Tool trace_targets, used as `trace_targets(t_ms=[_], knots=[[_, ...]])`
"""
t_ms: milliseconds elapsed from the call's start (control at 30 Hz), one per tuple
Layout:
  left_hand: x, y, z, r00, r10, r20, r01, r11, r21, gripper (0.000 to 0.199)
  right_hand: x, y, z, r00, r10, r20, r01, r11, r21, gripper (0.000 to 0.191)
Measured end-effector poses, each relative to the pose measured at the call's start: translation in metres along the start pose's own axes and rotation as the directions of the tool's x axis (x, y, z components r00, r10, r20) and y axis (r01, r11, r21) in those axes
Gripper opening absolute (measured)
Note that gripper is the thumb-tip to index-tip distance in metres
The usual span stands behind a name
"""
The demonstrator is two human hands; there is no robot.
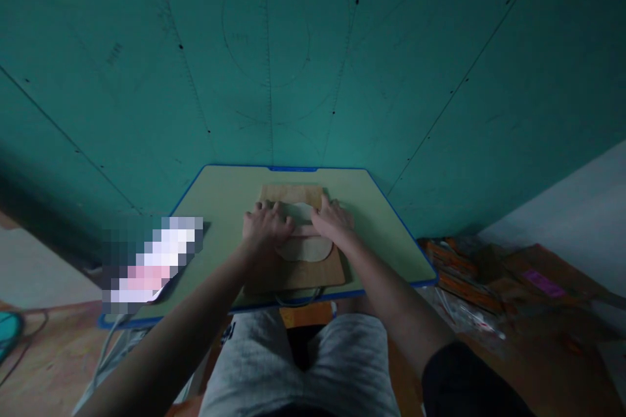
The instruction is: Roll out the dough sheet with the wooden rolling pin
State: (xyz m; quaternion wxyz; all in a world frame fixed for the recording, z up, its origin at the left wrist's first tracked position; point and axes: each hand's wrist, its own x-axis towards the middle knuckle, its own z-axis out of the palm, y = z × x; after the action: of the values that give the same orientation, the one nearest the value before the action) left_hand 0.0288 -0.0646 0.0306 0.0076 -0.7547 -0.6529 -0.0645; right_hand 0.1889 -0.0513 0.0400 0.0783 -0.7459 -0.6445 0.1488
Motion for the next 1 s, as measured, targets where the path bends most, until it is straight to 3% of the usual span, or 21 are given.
trace_targets(t_ms=[200,700,1000], knots=[[0.022,-0.004,0.003,0.999,-0.024,0.035,0.025,0.999,-0.025,0.049,0.021,0.001,0.006,0.992,-0.055,-0.117,0.052,0.998,-0.028,0.042],[0.082,-0.010,0.007,0.999,0.034,-0.016,-0.034,0.999,-0.021,0.041,0.077,-0.004,0.009,0.986,-0.116,-0.116,0.104,0.989,-0.104,0.032],[0.085,-0.008,0.009,1.000,0.011,0.023,-0.011,1.000,-0.002,0.043,0.076,-0.002,0.010,0.975,-0.158,-0.159,0.141,0.983,-0.114,0.031]])
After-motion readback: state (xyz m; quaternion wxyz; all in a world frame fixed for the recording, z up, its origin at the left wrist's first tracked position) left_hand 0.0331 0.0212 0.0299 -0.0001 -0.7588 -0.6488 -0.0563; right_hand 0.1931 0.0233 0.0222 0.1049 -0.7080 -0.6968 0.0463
